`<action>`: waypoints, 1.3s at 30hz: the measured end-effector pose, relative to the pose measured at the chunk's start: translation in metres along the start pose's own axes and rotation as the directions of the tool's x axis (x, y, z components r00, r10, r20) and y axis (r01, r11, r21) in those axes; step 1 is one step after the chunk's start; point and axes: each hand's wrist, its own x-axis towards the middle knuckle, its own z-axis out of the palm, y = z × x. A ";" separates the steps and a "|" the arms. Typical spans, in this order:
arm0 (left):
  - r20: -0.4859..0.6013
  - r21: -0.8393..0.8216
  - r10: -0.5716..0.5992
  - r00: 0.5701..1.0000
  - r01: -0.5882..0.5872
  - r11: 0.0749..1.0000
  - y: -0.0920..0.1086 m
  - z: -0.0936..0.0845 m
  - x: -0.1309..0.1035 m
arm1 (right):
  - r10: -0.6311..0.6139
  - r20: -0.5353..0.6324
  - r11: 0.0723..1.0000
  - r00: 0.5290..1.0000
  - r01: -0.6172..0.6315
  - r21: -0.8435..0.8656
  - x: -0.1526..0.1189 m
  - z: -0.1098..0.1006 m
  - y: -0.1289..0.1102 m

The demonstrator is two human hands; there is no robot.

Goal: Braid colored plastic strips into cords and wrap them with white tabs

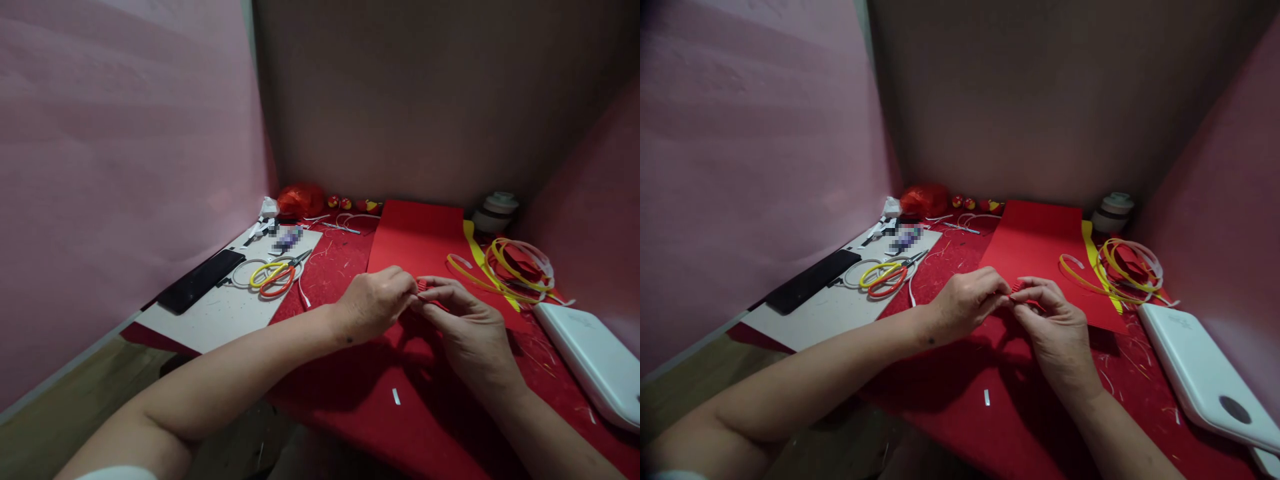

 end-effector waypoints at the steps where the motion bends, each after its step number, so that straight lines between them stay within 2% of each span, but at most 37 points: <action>1: -0.011 0.019 0.003 1.000 -0.003 1.000 0.001 0.001 -0.001 | 0.000 0.006 1.000 1.000 0.000 0.004 0.000 0.000 0.001; 6: -0.040 0.190 0.000 0.999 0.007 0.982 0.013 0.004 -0.007 | -0.007 0.010 1.000 1.000 0.007 0.017 0.000 0.001 0.008; 11: -0.044 0.419 0.125 0.991 -0.095 0.903 0.029 0.004 -0.003 | 0.084 -0.041 0.990 0.996 -0.078 0.116 0.000 0.005 -0.001; 15: -0.049 0.466 0.156 0.986 -0.116 0.877 0.035 0.004 0.003 | 0.120 -0.082 0.977 0.989 -0.103 0.187 0.001 0.006 -0.010; 20: -0.049 0.345 0.031 0.998 -0.012 0.939 0.029 0.007 0.004 | 0.025 -0.053 0.994 0.998 -0.019 0.106 0.004 0.001 -0.002; 24: -0.143 0.050 -0.061 0.988 0.068 0.996 0.018 0.009 0.001 | -0.062 -0.016 0.998 0.998 0.062 0.018 0.006 -0.001 0.002; 26: -0.166 -0.122 -0.126 0.978 0.106 0.987 0.014 0.008 0.000 | -0.104 -0.016 0.994 0.994 0.104 -0.016 0.006 0.000 0.000; 28: -0.165 -0.220 -0.161 0.973 0.123 0.968 0.011 0.007 0.001 | -0.138 -0.023 0.989 0.990 0.137 -0.062 0.007 0.001 -0.004; 32: -0.139 -0.235 -0.130 0.982 0.095 0.967 0.008 0.006 0.001 | -0.154 -0.017 0.983 0.988 0.152 -0.105 0.006 0.003 -0.008; 39: -0.149 -0.188 0.013 0.989 -0.041 0.981 0.003 0.010 -0.001 | -0.184 -0.008 0.977 0.983 0.182 -0.107 0.007 0.004 -0.004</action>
